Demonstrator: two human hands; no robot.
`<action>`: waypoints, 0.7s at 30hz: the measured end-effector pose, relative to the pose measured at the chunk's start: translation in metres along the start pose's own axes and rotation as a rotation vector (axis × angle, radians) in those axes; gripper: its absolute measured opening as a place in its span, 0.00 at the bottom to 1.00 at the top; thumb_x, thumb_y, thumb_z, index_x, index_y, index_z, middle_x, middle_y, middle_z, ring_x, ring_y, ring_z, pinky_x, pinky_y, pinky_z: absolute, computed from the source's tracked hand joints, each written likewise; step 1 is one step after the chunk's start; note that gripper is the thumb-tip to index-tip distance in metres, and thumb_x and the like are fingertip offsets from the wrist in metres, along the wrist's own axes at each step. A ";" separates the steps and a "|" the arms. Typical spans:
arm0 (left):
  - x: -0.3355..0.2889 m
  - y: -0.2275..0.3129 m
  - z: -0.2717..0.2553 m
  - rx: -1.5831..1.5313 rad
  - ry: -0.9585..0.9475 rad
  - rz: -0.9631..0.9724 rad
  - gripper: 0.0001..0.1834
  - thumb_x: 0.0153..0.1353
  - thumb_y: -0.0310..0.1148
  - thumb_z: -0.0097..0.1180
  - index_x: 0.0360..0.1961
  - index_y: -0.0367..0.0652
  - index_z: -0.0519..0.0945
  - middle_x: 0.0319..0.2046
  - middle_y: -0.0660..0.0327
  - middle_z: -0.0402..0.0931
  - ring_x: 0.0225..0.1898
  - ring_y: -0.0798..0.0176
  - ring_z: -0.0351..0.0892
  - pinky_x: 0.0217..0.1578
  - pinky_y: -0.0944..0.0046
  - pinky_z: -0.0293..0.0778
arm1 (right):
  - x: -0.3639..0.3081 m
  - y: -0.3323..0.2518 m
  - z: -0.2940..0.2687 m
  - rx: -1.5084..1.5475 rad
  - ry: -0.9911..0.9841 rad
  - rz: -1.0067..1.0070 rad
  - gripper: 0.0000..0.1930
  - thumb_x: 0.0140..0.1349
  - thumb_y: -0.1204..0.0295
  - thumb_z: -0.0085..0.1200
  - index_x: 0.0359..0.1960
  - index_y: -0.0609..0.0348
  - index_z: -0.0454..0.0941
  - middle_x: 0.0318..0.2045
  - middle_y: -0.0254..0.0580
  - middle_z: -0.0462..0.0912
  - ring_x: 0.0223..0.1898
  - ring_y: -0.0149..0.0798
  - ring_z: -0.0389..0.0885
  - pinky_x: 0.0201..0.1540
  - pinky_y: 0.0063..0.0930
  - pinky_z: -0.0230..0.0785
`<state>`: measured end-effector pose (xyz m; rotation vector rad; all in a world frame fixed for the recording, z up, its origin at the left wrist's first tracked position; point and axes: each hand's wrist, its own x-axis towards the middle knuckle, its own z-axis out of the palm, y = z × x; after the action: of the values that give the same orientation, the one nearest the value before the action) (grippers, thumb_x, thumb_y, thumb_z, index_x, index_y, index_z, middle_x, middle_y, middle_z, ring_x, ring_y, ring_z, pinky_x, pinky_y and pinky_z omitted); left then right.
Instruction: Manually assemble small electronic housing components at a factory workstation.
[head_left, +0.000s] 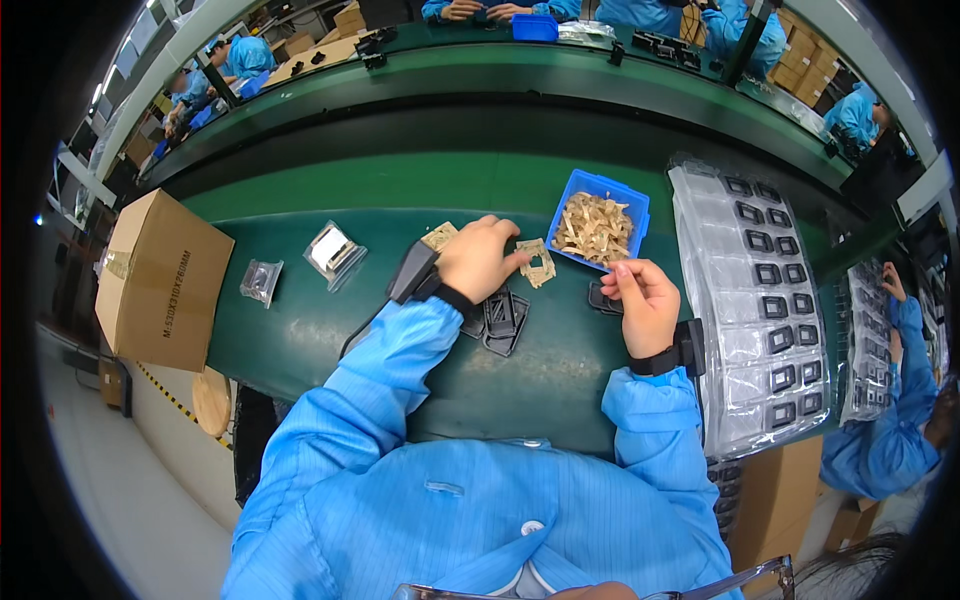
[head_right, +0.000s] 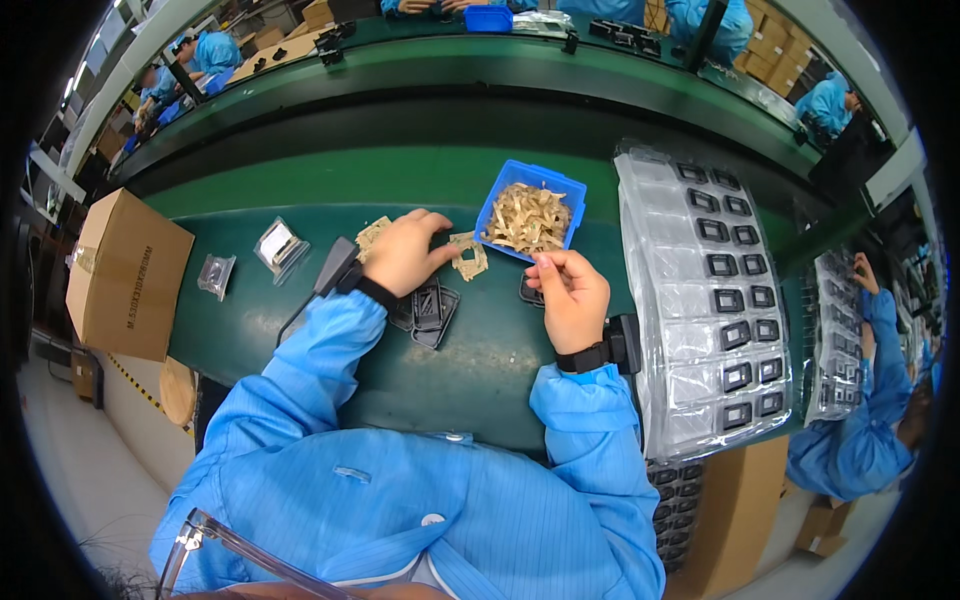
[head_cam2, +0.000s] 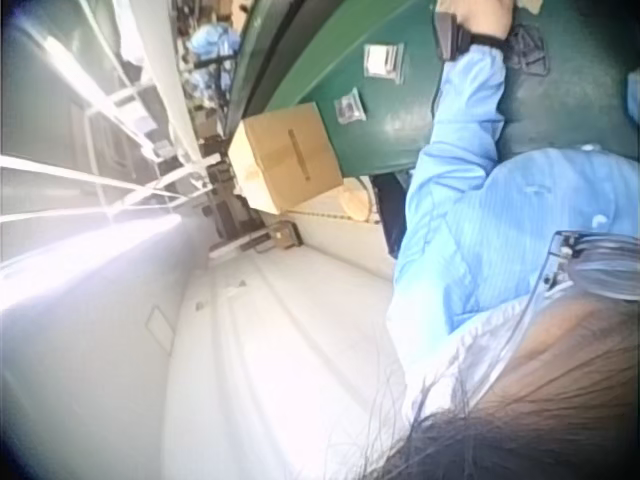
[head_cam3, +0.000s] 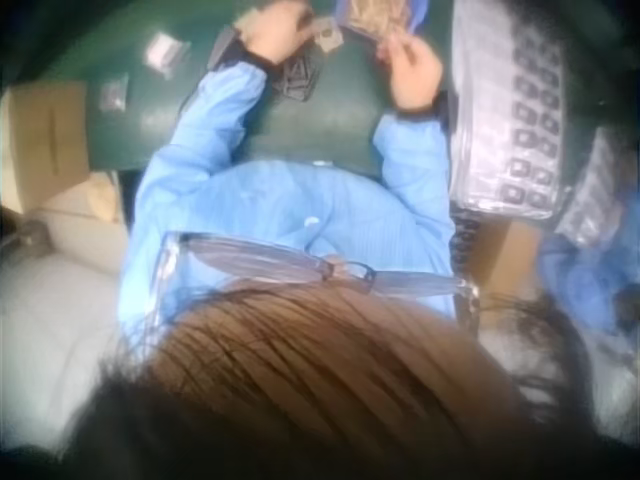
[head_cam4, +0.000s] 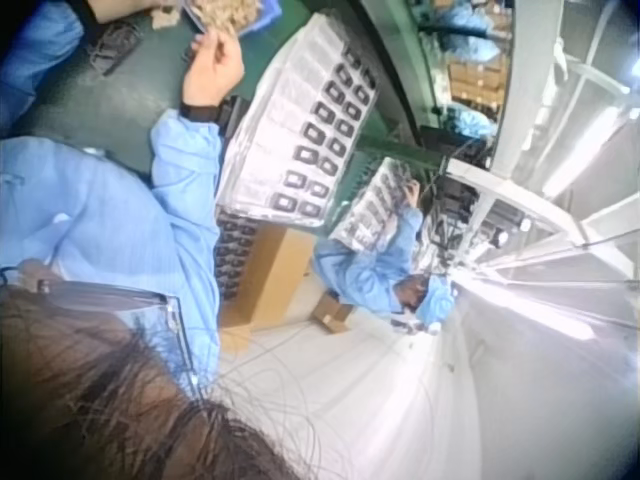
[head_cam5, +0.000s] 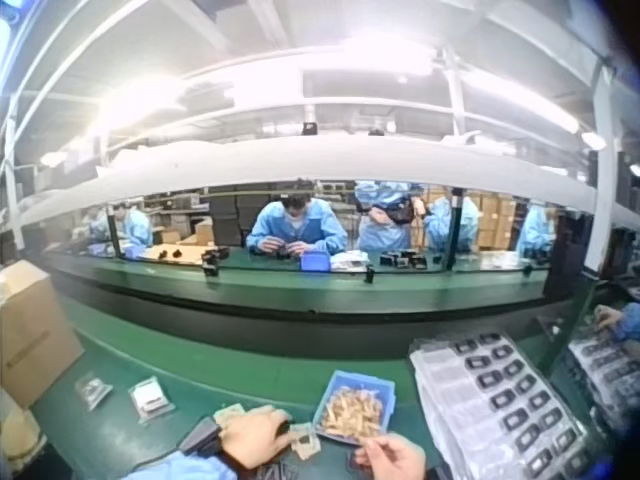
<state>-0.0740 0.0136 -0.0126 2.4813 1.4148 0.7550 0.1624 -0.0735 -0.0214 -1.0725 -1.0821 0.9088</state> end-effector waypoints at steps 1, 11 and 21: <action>0.004 0.000 0.004 0.009 -0.033 0.005 0.14 0.58 0.39 0.68 0.36 0.40 0.81 0.36 0.53 0.80 0.43 0.47 0.81 0.43 0.51 0.75 | 0.001 0.002 -0.001 0.010 0.002 0.012 0.07 0.70 0.74 0.56 0.40 0.67 0.81 0.32 0.39 0.84 0.33 0.27 0.83 0.37 0.20 0.77; 0.018 -0.012 0.011 -0.144 -0.194 -0.124 0.12 0.56 0.33 0.67 0.40 0.43 0.81 0.42 0.53 0.79 0.45 0.47 0.80 0.48 0.52 0.75 | 0.001 0.008 -0.001 0.028 -0.001 0.022 0.06 0.69 0.75 0.56 0.39 0.67 0.81 0.30 0.38 0.84 0.31 0.26 0.83 0.36 0.20 0.77; 0.028 -0.022 0.003 -0.247 -0.250 -0.030 0.07 0.58 0.26 0.65 0.31 0.39 0.78 0.27 0.59 0.79 0.30 0.63 0.79 0.32 0.62 0.74 | 0.000 0.010 -0.001 0.041 0.023 0.017 0.05 0.69 0.76 0.57 0.39 0.68 0.81 0.31 0.38 0.85 0.33 0.26 0.83 0.36 0.19 0.77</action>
<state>-0.0768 0.0493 -0.0144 2.2678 1.1897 0.5531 0.1628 -0.0708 -0.0310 -1.0571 -1.0322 0.9270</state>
